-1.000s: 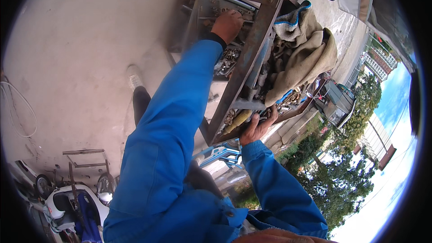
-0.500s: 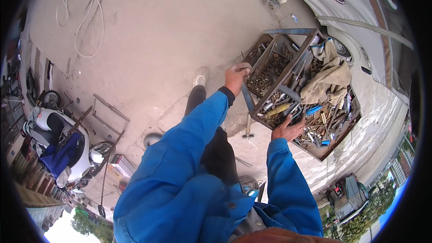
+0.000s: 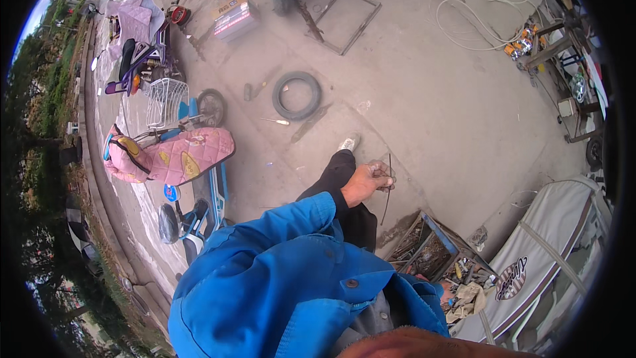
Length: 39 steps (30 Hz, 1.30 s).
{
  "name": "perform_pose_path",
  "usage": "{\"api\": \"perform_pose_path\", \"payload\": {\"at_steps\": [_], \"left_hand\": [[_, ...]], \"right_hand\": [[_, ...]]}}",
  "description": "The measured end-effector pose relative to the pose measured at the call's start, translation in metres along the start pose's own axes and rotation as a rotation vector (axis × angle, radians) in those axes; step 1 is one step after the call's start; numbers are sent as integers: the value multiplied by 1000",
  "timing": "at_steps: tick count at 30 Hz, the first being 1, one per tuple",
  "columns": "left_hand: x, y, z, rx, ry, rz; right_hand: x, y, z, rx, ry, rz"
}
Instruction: The person works on a scooter's front wheel area, using a cordless drill to tighten fasteners on the fender and fork. They then retrieve a thin metal rod from a tool cart and insert it into the wheel hub, followed by using pliers to adjust components. The person walks around the workshop, picks up a bucket, and pours its contents into a basin.
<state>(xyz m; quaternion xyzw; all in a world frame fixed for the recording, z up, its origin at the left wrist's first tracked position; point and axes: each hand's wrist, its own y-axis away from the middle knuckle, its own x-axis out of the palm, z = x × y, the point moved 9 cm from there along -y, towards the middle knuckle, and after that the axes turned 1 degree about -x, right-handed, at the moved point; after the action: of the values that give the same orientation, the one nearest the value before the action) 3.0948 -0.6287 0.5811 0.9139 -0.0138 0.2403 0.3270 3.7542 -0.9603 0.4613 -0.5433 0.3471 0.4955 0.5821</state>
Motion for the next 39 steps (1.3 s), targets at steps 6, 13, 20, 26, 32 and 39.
{"api": "perform_pose_path", "payload": {"at_steps": [6,13,20,26,32,39], "left_hand": [[-148,109,-92,176,261,-297],[-314,194,-207,454,301,-453],[-465,302,-329,698,200,-653],[-553,335,-356,780,315,-819],[-635,334,-417,862,390,-926],[-760,270,-523,872,404,-878]], "right_hand": [[5,229,240,-292,-884,1052],[-315,721,475,-834,-729,2085],[-467,960,498,-888,-380,2617],[-513,1063,533,-961,-121,2761],[-542,1158,609,-1271,-110,2574],[-559,1275,744,-1469,80,2449]]}}
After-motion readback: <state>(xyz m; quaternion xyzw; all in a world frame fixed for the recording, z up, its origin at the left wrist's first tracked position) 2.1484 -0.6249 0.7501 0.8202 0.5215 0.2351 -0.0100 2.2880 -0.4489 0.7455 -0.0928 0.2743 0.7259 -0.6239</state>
